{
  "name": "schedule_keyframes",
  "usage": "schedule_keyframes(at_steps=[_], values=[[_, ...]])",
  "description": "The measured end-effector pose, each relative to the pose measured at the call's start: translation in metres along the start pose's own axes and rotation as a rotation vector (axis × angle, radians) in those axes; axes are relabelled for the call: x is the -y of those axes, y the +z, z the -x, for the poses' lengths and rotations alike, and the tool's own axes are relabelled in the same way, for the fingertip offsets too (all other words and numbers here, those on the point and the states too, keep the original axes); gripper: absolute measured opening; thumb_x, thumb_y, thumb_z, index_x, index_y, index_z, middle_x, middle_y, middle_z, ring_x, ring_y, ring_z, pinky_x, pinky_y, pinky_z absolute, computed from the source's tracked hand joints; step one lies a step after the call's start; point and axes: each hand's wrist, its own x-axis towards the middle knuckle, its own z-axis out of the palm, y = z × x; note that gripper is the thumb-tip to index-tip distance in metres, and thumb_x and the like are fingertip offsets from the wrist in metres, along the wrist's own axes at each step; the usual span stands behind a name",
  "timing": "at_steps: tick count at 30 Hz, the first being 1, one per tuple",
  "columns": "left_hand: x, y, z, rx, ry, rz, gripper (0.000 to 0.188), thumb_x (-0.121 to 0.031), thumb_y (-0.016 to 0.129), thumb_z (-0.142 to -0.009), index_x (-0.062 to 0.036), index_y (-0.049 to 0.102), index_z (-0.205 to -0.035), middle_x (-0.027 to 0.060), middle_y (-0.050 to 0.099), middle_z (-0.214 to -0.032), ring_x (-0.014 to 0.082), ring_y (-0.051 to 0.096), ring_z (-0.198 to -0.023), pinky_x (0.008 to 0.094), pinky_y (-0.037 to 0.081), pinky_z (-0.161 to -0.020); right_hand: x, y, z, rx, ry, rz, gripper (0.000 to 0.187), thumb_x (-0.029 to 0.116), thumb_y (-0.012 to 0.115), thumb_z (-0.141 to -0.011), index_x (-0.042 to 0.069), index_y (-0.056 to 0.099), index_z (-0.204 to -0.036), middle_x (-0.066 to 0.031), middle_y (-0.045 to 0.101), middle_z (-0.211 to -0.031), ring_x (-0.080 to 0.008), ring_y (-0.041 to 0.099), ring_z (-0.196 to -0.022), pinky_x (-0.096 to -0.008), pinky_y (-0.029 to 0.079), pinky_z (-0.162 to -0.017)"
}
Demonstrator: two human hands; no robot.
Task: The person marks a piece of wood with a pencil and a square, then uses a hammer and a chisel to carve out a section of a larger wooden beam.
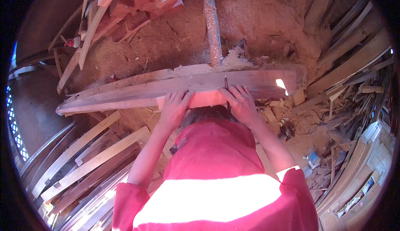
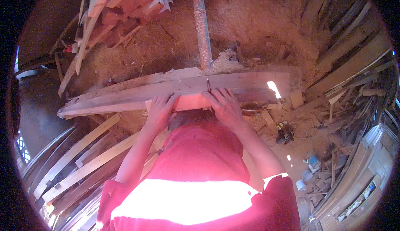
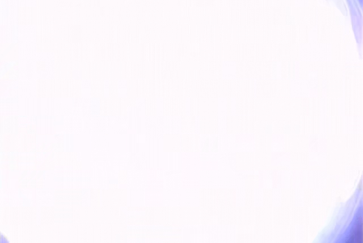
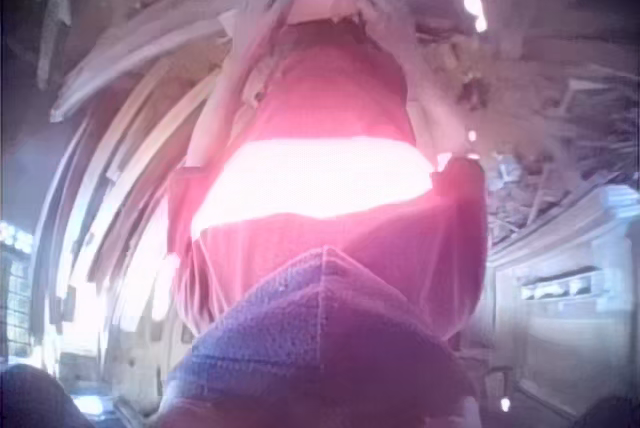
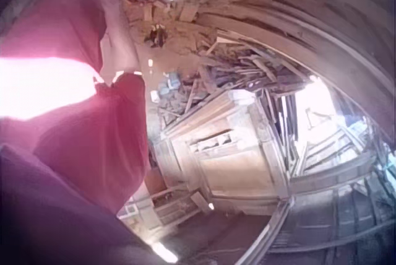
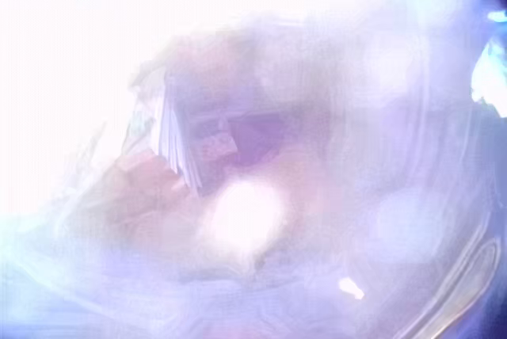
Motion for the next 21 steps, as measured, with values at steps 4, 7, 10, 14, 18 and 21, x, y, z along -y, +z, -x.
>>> schedule_keyframes(at_steps=[4,7,10,14,18,21], values=[[0.013,0.010,0.001,-0.005,0.025,0.013,0.079,-0.014,0.080,-0.070,-0.0095,0.046,-0.141,0.0134,0.057,-0.130,0.0319,0.055,-0.119,0.0445,0.039,-0.102,0.004,0.000,0.002,0.032,0.048,-0.003,0.049,0.004,0.066,-0.076,0.006,0.061,-0.124,-0.0124,0.061,-0.106,-0.0329,0.059,-0.100,-0.0447,0.046,-0.091],[0.018,0.013,-0.002,0.027,0.020,0.068,0.080,-0.013,0.080,-0.068,-0.0109,0.047,-0.140,0.0133,0.057,-0.128,0.0347,0.054,-0.120,0.0473,0.041,-0.101,0.002,0.003,0.007,0.042,0.078,0.012,0.052,0.001,0.065,-0.077,0.008,0.060,-0.128,-0.0135,0.059,-0.108,-0.0355,0.058,-0.106,-0.0465,0.044,-0.097],[0.021,0.014,-0.003,0.027,0.056,0.048,0.077,-0.016,0.081,-0.068,-0.0116,0.049,-0.138,0.0146,0.057,-0.128,0.0353,0.053,-0.121,0.0484,0.041,-0.102,0.003,0.000,0.009,0.103,0.106,0.005,0.053,0.000,0.065,-0.076,0.007,0.059,-0.129,-0.0139,0.060,-0.110,-0.0358,0.057,-0.110,-0.0472,0.043,-0.099],[0.022,0.014,0.000,-0.029,0.065,0.035,0.072,-0.021,0.081,-0.070,-0.0131,0.052,-0.135,0.0121,0.059,-0.124,0.0327,0.056,-0.117,0.0460,0.041,-0.098,-0.001,0.010,0.013,0.116,0.077,0.005,0.062,0.012,0.078,-0.074,0.010,0.058,-0.132,-0.0149,0.060,-0.116,-0.0379,0.056,-0.110,-0.0475,0.045,-0.096],[0.039,0.037,0.003,-0.007,0.071,0.185,0.076,-0.024,0.081,-0.069,-0.0127,0.050,-0.138,0.0183,0.053,-0.135,0.0413,0.051,-0.125,0.0505,0.042,-0.103,0.008,0.011,0.021,0.107,0.195,-0.011,0.064,0.017,0.080,-0.075,0.012,0.057,-0.134,-0.0202,0.056,-0.134,-0.0429,0.050,-0.126,-0.0504,0.045,-0.102],[0.043,0.028,0.002,-0.048,0.173,0.121,0.079,-0.036,0.079,-0.074,-0.0127,0.047,-0.142,0.0200,0.051,-0.138,0.0425,0.049,-0.128,0.0510,0.040,-0.106,0.034,-0.006,0.008,0.216,0.359,-0.036,0.071,0.023,0.082,-0.074,0.014,0.053,-0.139,-0.0190,0.051,-0.143,-0.0400,0.047,-0.132,-0.0498,0.042,-0.108]])
